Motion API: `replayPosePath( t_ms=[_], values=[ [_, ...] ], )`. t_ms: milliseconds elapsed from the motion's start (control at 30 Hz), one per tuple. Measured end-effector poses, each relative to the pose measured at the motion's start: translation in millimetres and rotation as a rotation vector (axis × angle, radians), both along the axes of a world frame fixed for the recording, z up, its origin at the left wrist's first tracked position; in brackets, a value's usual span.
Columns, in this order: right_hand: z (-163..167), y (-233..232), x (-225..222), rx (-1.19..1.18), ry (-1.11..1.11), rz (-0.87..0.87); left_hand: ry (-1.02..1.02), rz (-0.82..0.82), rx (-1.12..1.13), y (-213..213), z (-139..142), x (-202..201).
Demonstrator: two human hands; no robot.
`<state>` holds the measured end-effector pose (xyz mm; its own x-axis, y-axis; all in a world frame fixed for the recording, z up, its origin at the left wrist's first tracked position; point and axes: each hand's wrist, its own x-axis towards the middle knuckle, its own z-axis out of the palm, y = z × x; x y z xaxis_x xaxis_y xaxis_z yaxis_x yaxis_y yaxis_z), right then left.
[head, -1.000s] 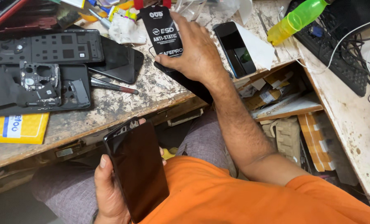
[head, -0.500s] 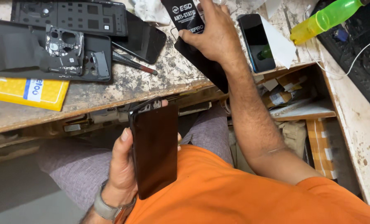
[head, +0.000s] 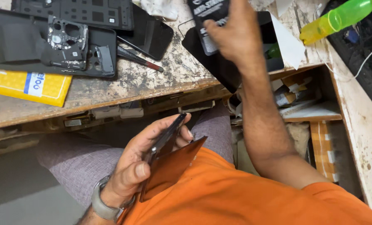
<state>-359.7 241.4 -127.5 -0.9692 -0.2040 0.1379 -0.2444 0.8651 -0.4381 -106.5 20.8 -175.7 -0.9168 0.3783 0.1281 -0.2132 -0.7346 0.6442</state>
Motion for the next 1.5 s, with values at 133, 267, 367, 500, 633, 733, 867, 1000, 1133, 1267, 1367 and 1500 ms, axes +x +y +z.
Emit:
replayPosePath(
  t_ms=[133,267,367,500,633,733,867,1000,1133,1267,1367,1500],
  values=[
    [35.6,11.3,34.2,-0.523,0.274,0.314,0.008,0.044,-0.020,0.7,-2.0,-9.9],
    [63.5,13.5,74.5,-1.051,-0.069,0.411,-0.133,-0.033,0.125,8.9,-1.8,-19.6],
    [64.0,4.9,90.3,-1.071,-0.179,0.554,-0.258,-0.147,0.214,11.5,-2.8,-24.3],
    [54.7,-0.5,106.3,-0.945,-0.291,0.598,-0.291,-0.191,0.141,18.2,-4.3,-28.4],
    [45.1,2.4,110.4,-0.912,-0.467,0.644,-0.353,-0.232,0.113,23.6,-6.3,-31.5],
    [42.3,9.5,102.9,-0.831,-0.558,0.673,-0.305,-0.281,0.043,24.3,-8.2,-31.4],
    [33.5,16.2,95.4,-0.734,-0.626,0.613,-0.433,-0.311,-0.012,26.6,-10.7,-30.5],
    [20.9,12.1,91.3,-0.658,-0.678,0.778,-0.488,-0.315,-0.037,32.3,-11.7,-33.3],
    [29.6,9.3,68.4,-0.494,-0.780,1.065,-0.516,-0.341,-0.152,35.4,-9.1,-33.9],
    [54.4,16.6,44.4,-0.173,-0.706,1.056,-0.494,-0.346,-0.224,38.1,-3.2,-34.6],
    [68.1,19.3,37.9,-0.092,-0.710,1.130,-0.466,-0.342,-0.322,41.7,1.6,-35.5],
    [73.4,13.1,38.7,-0.203,-0.733,1.259,-0.431,-0.314,-0.395,44.1,3.8,-36.7]
  ],
)
